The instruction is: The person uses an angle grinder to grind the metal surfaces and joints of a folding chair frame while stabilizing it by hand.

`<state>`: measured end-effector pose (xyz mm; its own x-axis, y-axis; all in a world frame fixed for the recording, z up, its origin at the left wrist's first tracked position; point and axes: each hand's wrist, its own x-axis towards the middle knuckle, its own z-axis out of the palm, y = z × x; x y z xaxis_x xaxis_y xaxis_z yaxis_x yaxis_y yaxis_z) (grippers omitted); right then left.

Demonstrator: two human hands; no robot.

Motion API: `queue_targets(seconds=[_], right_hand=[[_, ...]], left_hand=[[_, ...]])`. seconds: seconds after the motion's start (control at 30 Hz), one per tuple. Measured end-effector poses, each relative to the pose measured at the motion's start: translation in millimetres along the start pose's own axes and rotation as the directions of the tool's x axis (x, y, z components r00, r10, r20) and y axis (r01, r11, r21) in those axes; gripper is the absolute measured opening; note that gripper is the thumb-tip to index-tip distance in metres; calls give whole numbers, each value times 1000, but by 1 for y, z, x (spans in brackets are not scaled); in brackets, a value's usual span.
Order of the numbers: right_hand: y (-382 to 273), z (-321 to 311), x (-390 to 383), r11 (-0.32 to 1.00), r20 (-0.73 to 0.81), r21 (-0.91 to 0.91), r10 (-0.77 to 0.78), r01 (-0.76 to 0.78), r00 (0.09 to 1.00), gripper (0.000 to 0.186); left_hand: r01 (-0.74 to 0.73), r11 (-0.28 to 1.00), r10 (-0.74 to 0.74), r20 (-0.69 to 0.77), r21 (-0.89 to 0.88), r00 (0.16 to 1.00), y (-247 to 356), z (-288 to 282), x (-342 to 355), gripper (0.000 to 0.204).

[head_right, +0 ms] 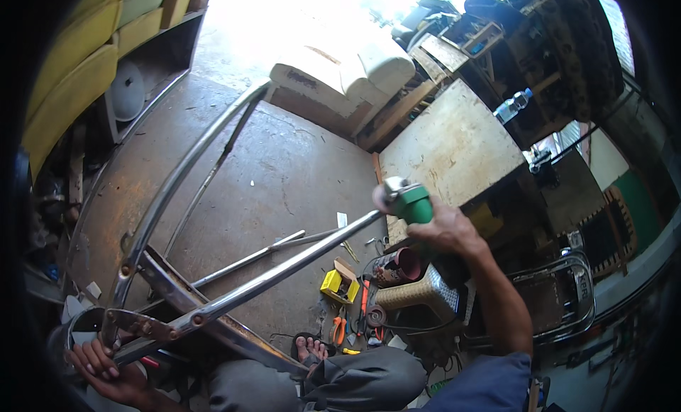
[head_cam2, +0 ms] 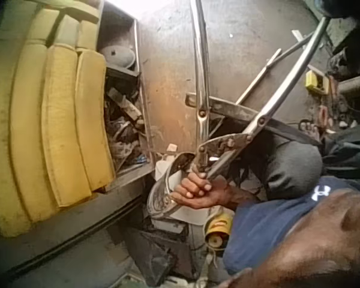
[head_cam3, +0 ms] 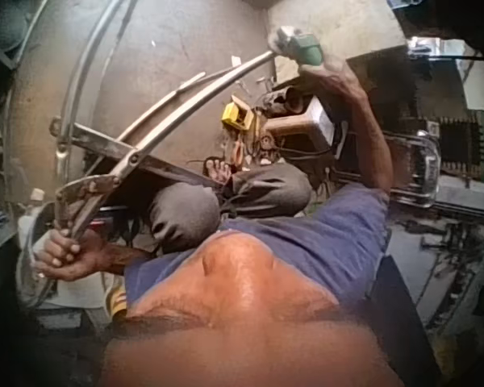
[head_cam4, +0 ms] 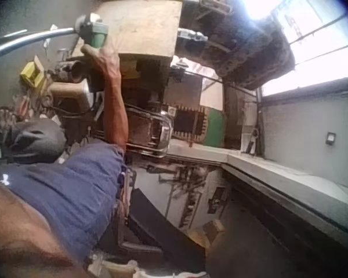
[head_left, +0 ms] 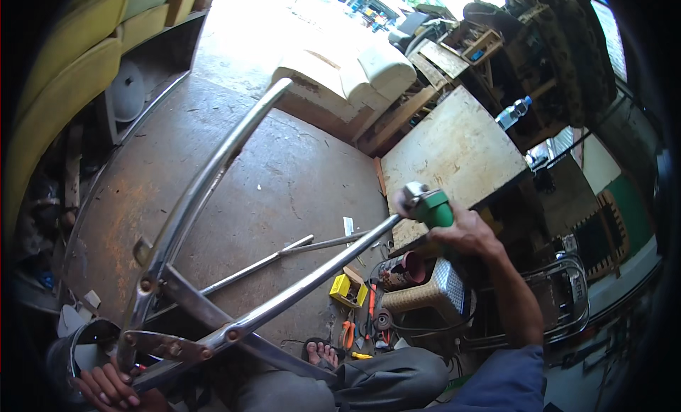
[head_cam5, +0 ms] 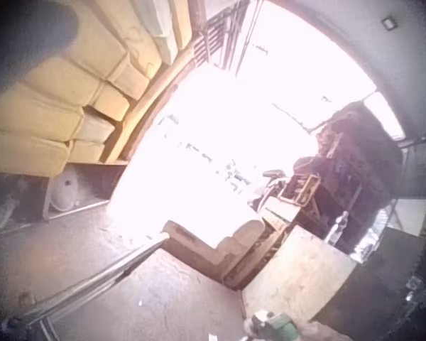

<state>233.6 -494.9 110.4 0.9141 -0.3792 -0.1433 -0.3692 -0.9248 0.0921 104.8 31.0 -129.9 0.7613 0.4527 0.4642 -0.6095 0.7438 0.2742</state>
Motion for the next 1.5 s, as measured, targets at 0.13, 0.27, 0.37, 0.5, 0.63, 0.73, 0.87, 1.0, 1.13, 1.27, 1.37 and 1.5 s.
queue_targets(seconds=[0.13, 0.27, 0.37, 0.5, 0.63, 0.73, 0.87, 1.0, 1.13, 1.27, 1.37, 1.5], right_hand=[[-64, 26, -63, 965, 43, 103, -247, 241, 968, 79], [-68, 44, -90, 899, -34, 195, -392, 391, 919, 81], [-44, 56, -70, 935, -98, 225, -258, 274, 961, 76], [13, 68, -14, 950, -156, 309, 101, -48, 983, 76], [37, 94, -7, 895, -207, 431, 224, -117, 952, 77], [5, 115, -44, 841, -239, 527, 9, 122, 971, 81], [-34, 123, -101, 775, -337, 434, -333, 460, 881, 79], [-18, 141, -88, 746, -336, 539, -235, 391, 912, 77], [29, 146, -34, 818, -224, 575, 169, -10, 960, 76], [61, 155, -10, 775, -306, 631, 270, -18, 913, 74], [31, 188, -32, 747, -424, 636, 129, 193, 896, 66], [-16, 229, -63, 635, -647, 586, -7, 504, 762, 78]], left_hand=[[-153, 987, 134, -294, -40, 946, -3, 39, 8, 48], [-64, 989, 114, -399, 136, 910, -8, 47, 8, 48], [-14, 997, 50, -453, 82, 890, -3, 46, 8, 51], [43, 993, 2, -381, 108, 925, 2, 21, 8, 46], [39, 986, 17, -330, 162, 944, 6, 0, 6, 43], [-61, 994, 101, -527, 94, 844, -6, 52, 13, 52], [63, 993, 4, -571, 99, 821, 7, 51, 15, 53], [140, 967, 14, -589, 215, 808, 8, 56, 14, 53], [187, 959, -30, -584, 211, 811, 11, 59, 14, 51], [243, 907, 19, -610, 343, 792, 24, 18, 17, 50], [270, 879, 24, -602, 393, 798, 38, 10, 15, 50], [296, 889, -11, -628, 351, 778, 42, 5, 15, 49]])
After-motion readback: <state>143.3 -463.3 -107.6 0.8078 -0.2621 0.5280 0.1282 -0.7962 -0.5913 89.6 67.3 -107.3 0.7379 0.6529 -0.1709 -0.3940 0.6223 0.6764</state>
